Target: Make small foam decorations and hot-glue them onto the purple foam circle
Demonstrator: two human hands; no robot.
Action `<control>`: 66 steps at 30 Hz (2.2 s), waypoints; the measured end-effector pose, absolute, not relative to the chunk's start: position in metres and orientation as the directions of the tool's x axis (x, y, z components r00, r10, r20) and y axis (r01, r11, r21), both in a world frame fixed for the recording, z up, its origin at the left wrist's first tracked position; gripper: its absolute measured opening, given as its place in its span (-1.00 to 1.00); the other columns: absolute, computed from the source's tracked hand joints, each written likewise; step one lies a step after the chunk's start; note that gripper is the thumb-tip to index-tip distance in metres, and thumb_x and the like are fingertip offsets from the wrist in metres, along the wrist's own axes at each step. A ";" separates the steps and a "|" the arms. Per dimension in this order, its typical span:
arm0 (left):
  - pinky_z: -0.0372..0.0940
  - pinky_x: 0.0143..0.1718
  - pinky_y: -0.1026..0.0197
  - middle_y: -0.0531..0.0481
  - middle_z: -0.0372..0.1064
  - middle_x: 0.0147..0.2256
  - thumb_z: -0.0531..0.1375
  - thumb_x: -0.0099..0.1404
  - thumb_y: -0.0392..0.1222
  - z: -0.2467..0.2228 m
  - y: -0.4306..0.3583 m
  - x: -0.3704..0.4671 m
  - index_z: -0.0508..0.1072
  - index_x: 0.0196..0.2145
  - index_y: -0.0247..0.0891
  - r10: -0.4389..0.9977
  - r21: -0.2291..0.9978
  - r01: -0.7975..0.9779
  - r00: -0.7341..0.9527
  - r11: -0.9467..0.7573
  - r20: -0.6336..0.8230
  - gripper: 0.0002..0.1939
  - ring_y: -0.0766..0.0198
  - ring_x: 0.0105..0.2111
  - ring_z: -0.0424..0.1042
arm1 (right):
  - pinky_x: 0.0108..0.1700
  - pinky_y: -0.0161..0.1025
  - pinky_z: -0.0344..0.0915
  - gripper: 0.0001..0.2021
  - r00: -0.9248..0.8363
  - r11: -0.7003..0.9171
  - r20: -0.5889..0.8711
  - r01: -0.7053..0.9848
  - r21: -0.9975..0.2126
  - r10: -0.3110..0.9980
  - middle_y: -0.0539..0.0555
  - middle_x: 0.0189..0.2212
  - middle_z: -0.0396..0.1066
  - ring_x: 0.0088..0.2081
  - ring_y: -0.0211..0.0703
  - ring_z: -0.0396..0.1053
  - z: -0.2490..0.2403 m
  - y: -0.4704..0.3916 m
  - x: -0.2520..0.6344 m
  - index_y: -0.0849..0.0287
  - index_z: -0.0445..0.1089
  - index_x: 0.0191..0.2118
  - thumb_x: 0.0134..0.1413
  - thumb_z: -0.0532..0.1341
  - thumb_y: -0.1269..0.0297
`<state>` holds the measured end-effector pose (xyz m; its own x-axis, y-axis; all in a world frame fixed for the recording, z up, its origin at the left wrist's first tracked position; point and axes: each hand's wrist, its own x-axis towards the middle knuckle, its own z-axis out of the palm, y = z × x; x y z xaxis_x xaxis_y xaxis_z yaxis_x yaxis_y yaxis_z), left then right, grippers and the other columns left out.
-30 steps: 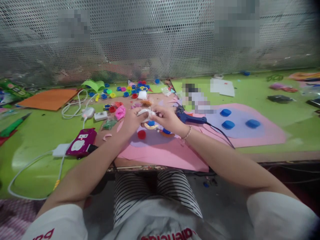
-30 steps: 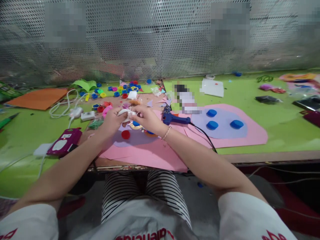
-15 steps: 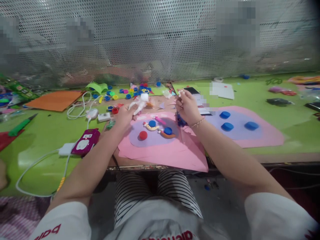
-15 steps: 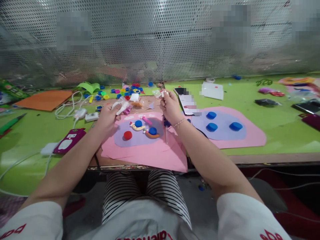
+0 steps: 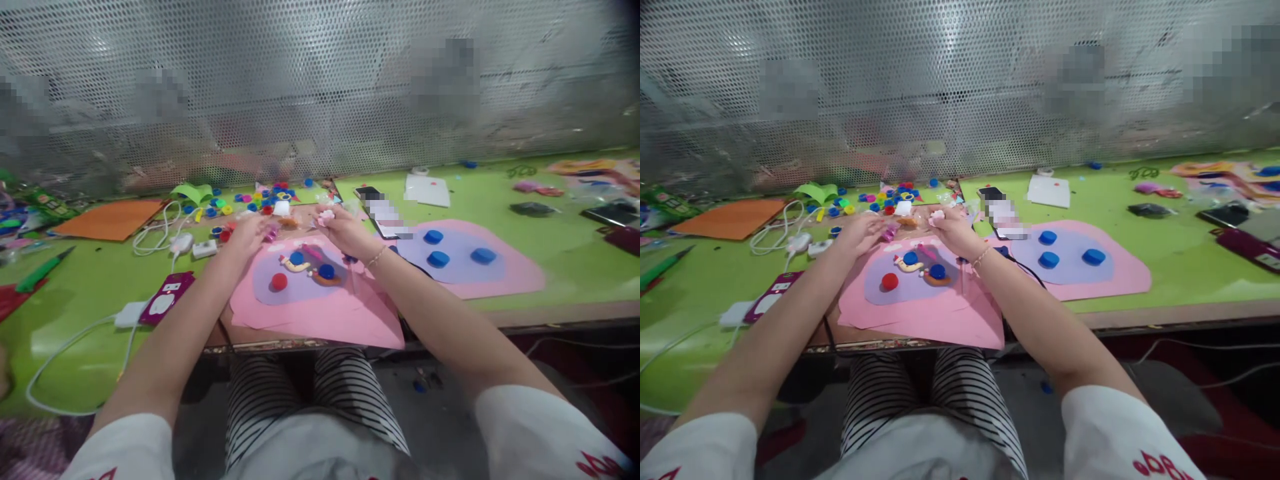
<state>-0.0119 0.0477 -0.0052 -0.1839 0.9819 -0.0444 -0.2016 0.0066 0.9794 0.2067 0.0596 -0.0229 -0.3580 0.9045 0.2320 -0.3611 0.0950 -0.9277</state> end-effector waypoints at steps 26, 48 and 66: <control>0.36 -0.21 0.17 -0.02 0.50 -0.42 0.40 -0.08 -0.05 -0.018 0.003 0.027 0.55 -0.35 -0.33 0.977 0.984 -0.060 0.120 -0.168 0.175 -0.64 0.31 -0.42 0.45 | -0.08 -0.12 0.37 -0.66 -0.438 0.650 0.527 0.199 -0.734 0.729 0.14 -0.18 0.49 -0.17 -0.10 0.44 -0.036 0.036 0.189 0.16 0.45 -0.08 0.20 0.07 0.11; 0.31 0.00 0.13 -0.07 0.52 -0.35 0.27 0.05 -0.31 -0.023 0.003 0.034 0.48 -0.38 -0.34 0.993 0.902 -0.432 0.109 0.000 0.052 -0.88 0.24 -0.24 0.52 | -0.10 -0.18 0.38 -0.74 -0.141 0.539 0.530 0.030 -0.842 0.836 0.05 -0.23 0.48 -0.19 -0.17 0.42 -0.027 0.043 0.200 0.10 0.46 -0.20 -0.05 0.29 0.14; 0.39 -0.25 0.21 0.02 0.49 -0.47 0.47 -0.24 -0.15 -0.029 0.005 0.035 0.50 -0.42 -0.37 0.989 0.932 -0.360 0.121 -0.036 0.085 -0.60 0.30 -0.40 0.49 | 0.01 -0.15 0.41 -0.44 -0.666 0.762 0.521 0.113 -0.638 0.534 0.14 0.23 0.16 0.16 -0.07 0.25 -0.035 0.036 0.201 -0.01 0.11 0.28 0.16 0.14 0.31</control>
